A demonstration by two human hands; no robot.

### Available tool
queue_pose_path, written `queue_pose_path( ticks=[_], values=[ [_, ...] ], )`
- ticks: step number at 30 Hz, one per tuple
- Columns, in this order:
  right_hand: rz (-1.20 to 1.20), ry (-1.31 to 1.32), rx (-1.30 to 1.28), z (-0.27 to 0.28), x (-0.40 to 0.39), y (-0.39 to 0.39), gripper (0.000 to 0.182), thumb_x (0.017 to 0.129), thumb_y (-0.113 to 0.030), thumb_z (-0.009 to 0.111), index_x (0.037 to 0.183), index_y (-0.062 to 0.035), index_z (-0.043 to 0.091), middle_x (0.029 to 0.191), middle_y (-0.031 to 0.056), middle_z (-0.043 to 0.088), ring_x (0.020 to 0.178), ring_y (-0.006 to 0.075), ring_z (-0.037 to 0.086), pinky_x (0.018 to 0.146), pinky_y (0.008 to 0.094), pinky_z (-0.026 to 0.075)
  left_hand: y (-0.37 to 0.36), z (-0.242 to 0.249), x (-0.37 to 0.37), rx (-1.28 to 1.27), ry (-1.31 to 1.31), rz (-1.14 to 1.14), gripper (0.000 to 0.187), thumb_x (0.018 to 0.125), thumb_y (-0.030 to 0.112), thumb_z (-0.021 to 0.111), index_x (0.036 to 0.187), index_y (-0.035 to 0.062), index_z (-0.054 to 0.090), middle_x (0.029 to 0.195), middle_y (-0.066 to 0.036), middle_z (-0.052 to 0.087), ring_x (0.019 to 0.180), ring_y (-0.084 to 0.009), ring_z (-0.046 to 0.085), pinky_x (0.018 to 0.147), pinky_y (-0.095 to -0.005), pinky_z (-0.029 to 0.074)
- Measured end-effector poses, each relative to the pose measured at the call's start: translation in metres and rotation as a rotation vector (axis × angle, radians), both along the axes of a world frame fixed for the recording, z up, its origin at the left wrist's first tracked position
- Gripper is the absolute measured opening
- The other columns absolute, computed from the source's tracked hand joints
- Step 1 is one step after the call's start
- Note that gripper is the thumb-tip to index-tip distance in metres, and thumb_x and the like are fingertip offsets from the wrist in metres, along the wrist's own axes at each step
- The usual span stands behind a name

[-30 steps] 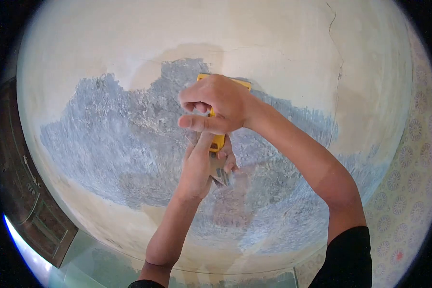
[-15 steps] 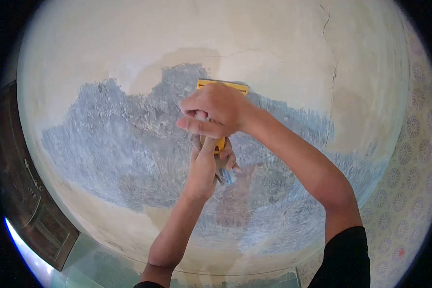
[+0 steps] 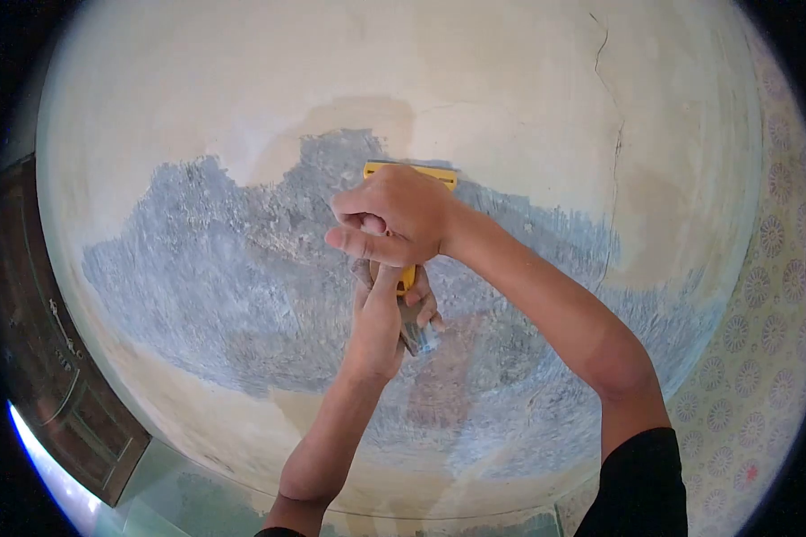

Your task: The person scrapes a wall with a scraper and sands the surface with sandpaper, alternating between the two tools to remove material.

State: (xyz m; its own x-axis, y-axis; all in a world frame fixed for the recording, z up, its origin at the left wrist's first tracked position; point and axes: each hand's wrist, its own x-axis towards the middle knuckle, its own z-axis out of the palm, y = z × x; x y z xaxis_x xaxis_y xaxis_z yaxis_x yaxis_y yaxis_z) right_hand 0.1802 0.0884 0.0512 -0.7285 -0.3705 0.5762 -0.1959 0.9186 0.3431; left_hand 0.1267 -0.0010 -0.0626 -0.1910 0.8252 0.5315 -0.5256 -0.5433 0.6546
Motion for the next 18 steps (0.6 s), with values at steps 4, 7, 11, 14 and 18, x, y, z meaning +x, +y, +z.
queue_pose_path(
  ticks=[4,7,11,14,18],
  values=[
    [0.023,-0.024,-0.061,0.008,-0.001,-0.002,0.044,0.093,-0.042,0.059,0.063,-0.0106,0.05,0.045,0.0033,0.04,0.041,0.0205,0.042,0.045,0.0324,0.036,-0.007,0.008,0.002,0.003,-0.014,-0.004,0.027,0.102,0.038,0.049,0.103,0.0116,0.047,0.067,0.003,0.037,0.05,-0.0093,0.041,0.049,-0.0296,0.047],
    [0.031,0.003,-0.071,0.004,-0.002,-0.001,0.044,0.093,-0.041,0.059,0.062,-0.0104,0.049,0.044,0.0033,0.04,0.04,0.0206,0.042,0.045,0.0326,0.036,-0.003,0.001,0.003,-0.045,-0.034,-0.016,0.024,0.102,0.037,0.048,0.104,0.0131,0.046,0.067,0.003,0.037,0.05,-0.0094,0.042,0.049,-0.0297,0.047],
    [0.026,0.018,-0.059,0.011,-0.002,-0.003,0.043,0.092,-0.04,0.059,0.063,-0.01,0.049,0.045,0.0045,0.041,0.041,0.0217,0.043,0.046,0.0333,0.037,-0.008,0.01,0.001,-0.044,-0.011,-0.007,0.023,0.102,0.037,0.048,0.105,0.0142,0.046,0.067,0.003,0.037,0.05,-0.0095,0.042,0.049,-0.0291,0.046],
    [0.043,0.028,-0.081,-0.001,-0.001,-0.004,0.043,0.092,-0.04,0.059,0.063,-0.0101,0.049,0.046,0.0047,0.041,0.042,0.0221,0.043,0.046,0.0342,0.036,-0.012,0.006,0.0,-0.047,-0.023,0.029,0.023,0.102,0.037,0.049,0.107,0.015,0.045,0.067,0.003,0.037,0.05,-0.0095,0.042,0.049,-0.029,0.046],
    [0.031,0.007,-0.05,0.008,-0.004,-0.001,0.045,0.092,-0.042,0.058,0.062,-0.0104,0.047,0.047,0.004,0.041,0.043,0.0212,0.042,0.047,0.0348,0.036,-0.008,0.011,-0.006,-0.036,0.023,0.002,0.026,0.102,0.039,0.05,0.107,0.014,0.045,0.067,0.003,0.037,0.051,-0.0094,0.042,0.051,-0.0298,0.046]
  ],
)
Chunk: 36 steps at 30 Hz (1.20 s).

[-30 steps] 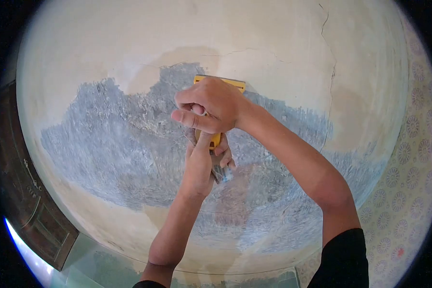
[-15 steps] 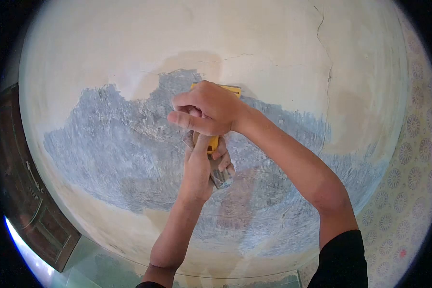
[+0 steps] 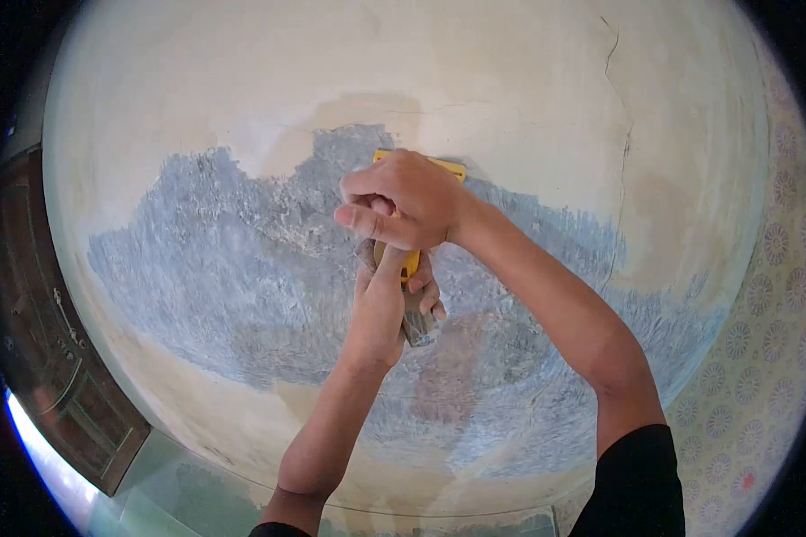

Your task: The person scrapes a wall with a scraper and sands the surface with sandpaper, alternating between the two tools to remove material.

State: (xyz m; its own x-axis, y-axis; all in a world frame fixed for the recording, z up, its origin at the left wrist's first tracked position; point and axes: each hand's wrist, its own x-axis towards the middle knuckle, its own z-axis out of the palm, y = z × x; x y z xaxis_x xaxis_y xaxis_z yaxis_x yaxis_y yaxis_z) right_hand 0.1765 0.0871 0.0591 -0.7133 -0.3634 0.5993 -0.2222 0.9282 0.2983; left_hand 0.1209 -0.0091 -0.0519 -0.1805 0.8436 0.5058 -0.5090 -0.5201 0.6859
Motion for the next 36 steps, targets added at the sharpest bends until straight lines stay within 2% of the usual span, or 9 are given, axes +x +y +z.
queue_pose_path(
  ticks=[4,10,12,17,19,22,31,36],
  values=[
    [-0.013,0.01,-0.022,-0.007,0.001,0.0,0.045,0.092,-0.042,0.057,0.061,-0.0103,0.046,0.048,0.0042,0.042,0.044,0.0212,0.043,0.047,0.0345,0.036,0.002,-0.009,0.005,-0.014,-0.026,0.004,0.029,0.101,0.041,0.051,0.103,0.0117,0.047,0.066,0.002,0.036,0.051,-0.0096,0.042,0.05,-0.0303,0.046],
    [-0.014,-0.108,-0.026,0.001,0.005,-0.001,0.044,0.09,-0.04,0.058,0.061,-0.0101,0.046,0.046,0.0033,0.04,0.042,0.0213,0.041,0.046,0.034,0.035,0.003,-0.003,0.011,0.037,-0.069,-0.018,0.03,0.101,0.04,0.051,0.098,0.01,0.048,0.065,0.002,0.036,0.051,-0.0099,0.042,0.05,-0.0297,0.047],
    [-0.01,-0.029,-0.008,-0.007,0.005,-0.003,0.043,0.09,-0.04,0.059,0.061,-0.0102,0.046,0.045,0.0032,0.038,0.04,0.0213,0.04,0.045,0.0338,0.035,0.0,-0.01,0.015,0.027,-0.061,-0.003,0.029,0.101,0.039,0.051,0.099,0.0104,0.047,0.065,0.002,0.036,0.051,-0.0098,0.042,0.05,-0.0297,0.047],
    [-0.01,-0.066,-0.005,0.006,0.001,0.0,0.042,0.091,-0.039,0.057,0.062,-0.0103,0.048,0.045,0.0037,0.039,0.041,0.0214,0.04,0.045,0.0338,0.034,0.006,-0.004,0.011,0.027,-0.032,-0.03,0.027,0.102,0.039,0.05,0.106,0.0129,0.043,0.065,0.002,0.037,0.05,-0.0094,0.041,0.048,-0.0294,0.047],
    [-0.003,-0.061,-0.027,-0.004,0.004,0.0,0.042,0.092,-0.039,0.057,0.062,-0.0104,0.048,0.046,0.0038,0.039,0.041,0.0214,0.04,0.045,0.0338,0.034,0.005,-0.005,0.013,0.035,-0.083,-0.02,0.026,0.102,0.039,0.05,0.106,0.0135,0.043,0.065,0.003,0.037,0.049,-0.0092,0.04,0.047,-0.029,0.046],
    [0.055,-0.043,-0.018,-0.001,0.003,-0.001,0.043,0.092,-0.039,0.057,0.062,-0.0103,0.047,0.046,0.0038,0.039,0.041,0.0217,0.039,0.045,0.0341,0.033,0.003,-0.005,0.017,0.013,-0.077,0.046,0.025,0.101,0.038,0.051,0.102,0.0131,0.046,0.065,0.003,0.037,0.049,-0.0088,0.039,0.046,-0.0285,0.045],
    [0.008,-0.024,-0.018,0.002,0.003,0.002,0.046,0.093,-0.041,0.056,0.061,-0.0103,0.046,0.046,0.0033,0.038,0.041,0.0196,0.038,0.045,0.0346,0.032,0.004,0.0,0.014,0.004,-0.066,-0.002,0.023,0.101,0.034,0.051,0.098,0.0123,0.047,0.064,0.004,0.035,0.05,-0.0069,0.038,0.046,-0.028,0.045],
    [0.04,-0.058,-0.009,-0.006,0.006,0.003,0.046,0.093,-0.042,0.055,0.061,-0.0099,0.044,0.046,0.0041,0.038,0.041,0.0228,0.037,0.045,0.0361,0.033,0.002,-0.01,0.017,0.027,-0.059,0.021,0.022,0.102,0.033,0.05,0.098,0.0117,0.046,0.064,0.004,0.035,0.05,-0.0067,0.038,0.048,-0.0274,0.045]
  ],
)
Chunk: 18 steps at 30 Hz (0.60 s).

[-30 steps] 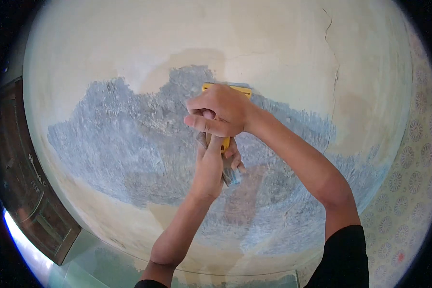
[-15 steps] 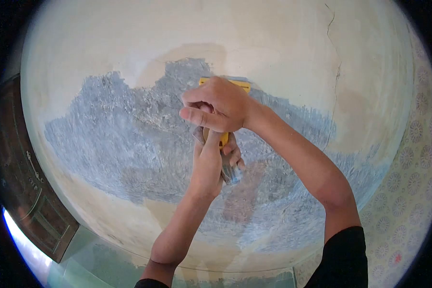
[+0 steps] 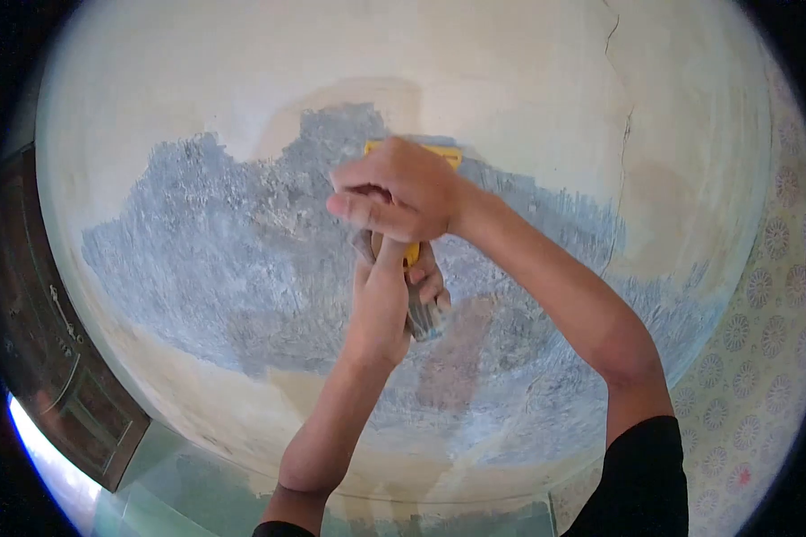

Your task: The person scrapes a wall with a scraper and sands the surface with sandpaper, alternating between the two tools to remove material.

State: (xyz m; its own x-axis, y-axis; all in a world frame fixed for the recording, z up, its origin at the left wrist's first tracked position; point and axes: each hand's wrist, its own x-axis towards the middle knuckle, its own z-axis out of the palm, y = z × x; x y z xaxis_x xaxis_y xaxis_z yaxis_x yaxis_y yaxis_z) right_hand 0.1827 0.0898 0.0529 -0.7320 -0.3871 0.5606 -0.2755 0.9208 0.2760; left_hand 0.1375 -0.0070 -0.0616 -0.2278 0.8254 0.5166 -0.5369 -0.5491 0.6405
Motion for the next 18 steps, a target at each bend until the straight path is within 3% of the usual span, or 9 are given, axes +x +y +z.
queue_pose_path(
  ticks=[15,18],
  values=[
    [-0.075,-0.037,-0.053,0.004,0.004,-0.008,0.039,0.091,-0.038,0.057,0.067,-0.009,0.048,0.051,0.0071,0.043,0.048,0.0282,0.047,0.049,0.0382,0.037,0.004,0.003,-0.002,0.012,-0.018,-0.002,0.025,0.103,0.034,0.049,0.096,0.0103,0.045,0.065,0.003,0.035,0.051,-0.0077,0.037,0.049,-0.0291,0.044],
    [-0.118,0.002,0.047,0.003,0.002,-0.004,0.039,0.091,-0.037,0.058,0.066,-0.009,0.047,0.052,0.0073,0.044,0.048,0.0288,0.048,0.05,0.0385,0.038,0.007,0.003,-0.001,0.029,0.016,-0.003,0.026,0.103,0.035,0.049,0.094,0.0106,0.045,0.064,0.003,0.035,0.051,-0.0078,0.038,0.048,-0.0292,0.043]
  ],
)
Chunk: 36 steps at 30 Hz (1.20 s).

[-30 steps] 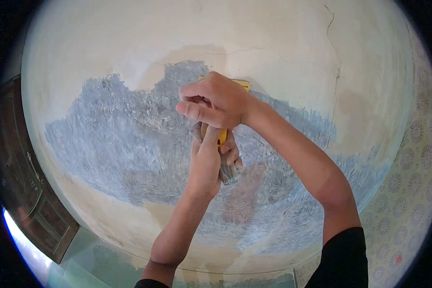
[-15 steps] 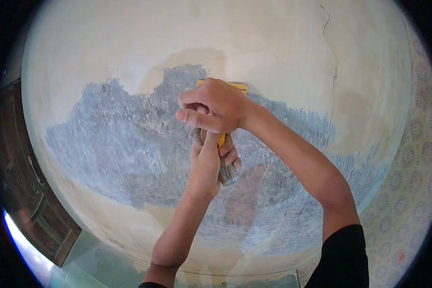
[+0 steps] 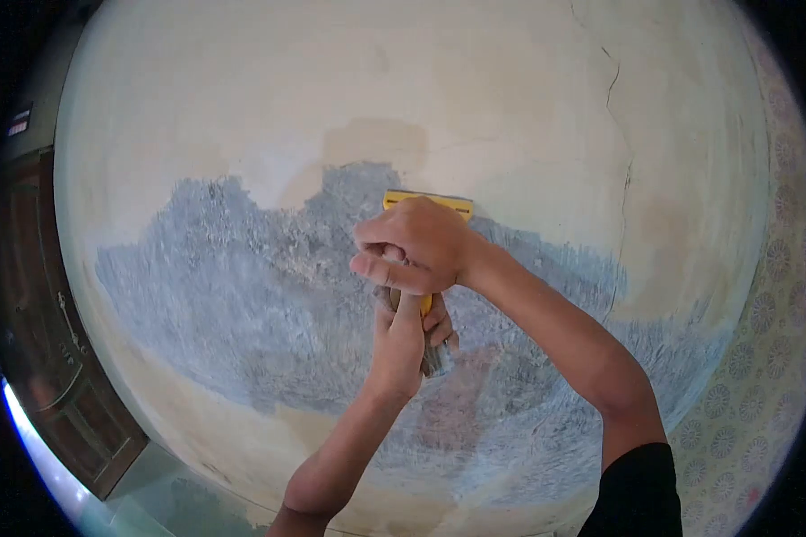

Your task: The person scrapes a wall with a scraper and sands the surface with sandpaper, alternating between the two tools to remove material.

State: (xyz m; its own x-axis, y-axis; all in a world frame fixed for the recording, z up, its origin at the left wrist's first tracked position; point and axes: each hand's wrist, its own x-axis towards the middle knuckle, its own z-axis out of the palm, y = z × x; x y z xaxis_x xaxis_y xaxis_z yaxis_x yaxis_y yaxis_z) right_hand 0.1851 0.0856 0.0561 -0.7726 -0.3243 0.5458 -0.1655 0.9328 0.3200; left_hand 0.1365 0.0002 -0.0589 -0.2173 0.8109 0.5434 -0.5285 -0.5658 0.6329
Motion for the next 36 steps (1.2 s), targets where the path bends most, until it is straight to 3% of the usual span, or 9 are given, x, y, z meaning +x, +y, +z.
queue_pose_path(
  ticks=[15,21,24,29,36],
  values=[
    [0.061,0.002,-0.063,-0.002,0.002,-0.003,0.042,0.092,-0.037,0.055,0.063,-0.0078,0.048,0.051,0.0078,0.05,0.048,0.0289,0.053,0.049,0.0398,0.041,0.001,-0.001,0.002,-0.016,-0.054,0.026,0.024,0.103,0.033,0.05,0.094,0.0111,0.046,0.064,0.004,0.035,0.049,-0.0071,0.037,0.046,-0.0281,0.042],
    [-0.048,0.014,0.147,-0.013,-0.001,0.01,0.04,0.091,-0.037,0.053,0.064,-0.0081,0.059,0.062,0.0049,0.058,0.056,0.0268,0.059,0.052,0.0399,0.044,0.022,-0.018,-0.002,-0.031,-0.046,0.049,0.023,0.103,0.033,0.047,0.095,0.0112,0.047,0.066,0.003,0.038,0.051,-0.0073,0.039,0.049,-0.0285,0.043],
    [0.039,0.02,0.073,-0.017,0.007,0.002,0.04,0.091,-0.038,0.053,0.066,-0.0084,0.063,0.065,0.0044,0.058,0.058,0.0272,0.058,0.053,0.0403,0.044,0.02,-0.017,-0.005,-0.027,-0.05,0.015,0.021,0.104,0.032,0.046,0.097,0.0117,0.047,0.068,0.003,0.038,0.052,-0.0074,0.04,0.049,-0.0293,0.043],
    [-0.005,0.046,0.257,-0.018,0.007,0.011,0.042,0.09,-0.039,0.054,0.063,-0.0075,0.061,0.065,0.0059,0.057,0.057,0.0293,0.057,0.053,0.0416,0.043,0.021,-0.017,-0.003,-0.035,-0.043,0.071,0.024,0.104,0.03,0.043,0.089,0.0116,0.048,0.069,0.003,0.039,0.055,-0.0082,0.04,0.053,-0.0308,0.045],
    [-0.01,-0.039,0.04,-0.008,0.006,0.005,0.05,0.09,-0.044,0.053,0.057,-0.0068,0.059,0.054,0.012,0.054,0.051,0.033,0.054,0.051,0.0447,0.04,0.006,-0.008,0.002,-0.057,-0.029,0.165,0.025,0.105,0.033,0.039,0.091,0.0137,0.047,0.065,0.006,0.036,0.05,-0.0057,0.037,0.049,-0.0287,0.043]
  ],
)
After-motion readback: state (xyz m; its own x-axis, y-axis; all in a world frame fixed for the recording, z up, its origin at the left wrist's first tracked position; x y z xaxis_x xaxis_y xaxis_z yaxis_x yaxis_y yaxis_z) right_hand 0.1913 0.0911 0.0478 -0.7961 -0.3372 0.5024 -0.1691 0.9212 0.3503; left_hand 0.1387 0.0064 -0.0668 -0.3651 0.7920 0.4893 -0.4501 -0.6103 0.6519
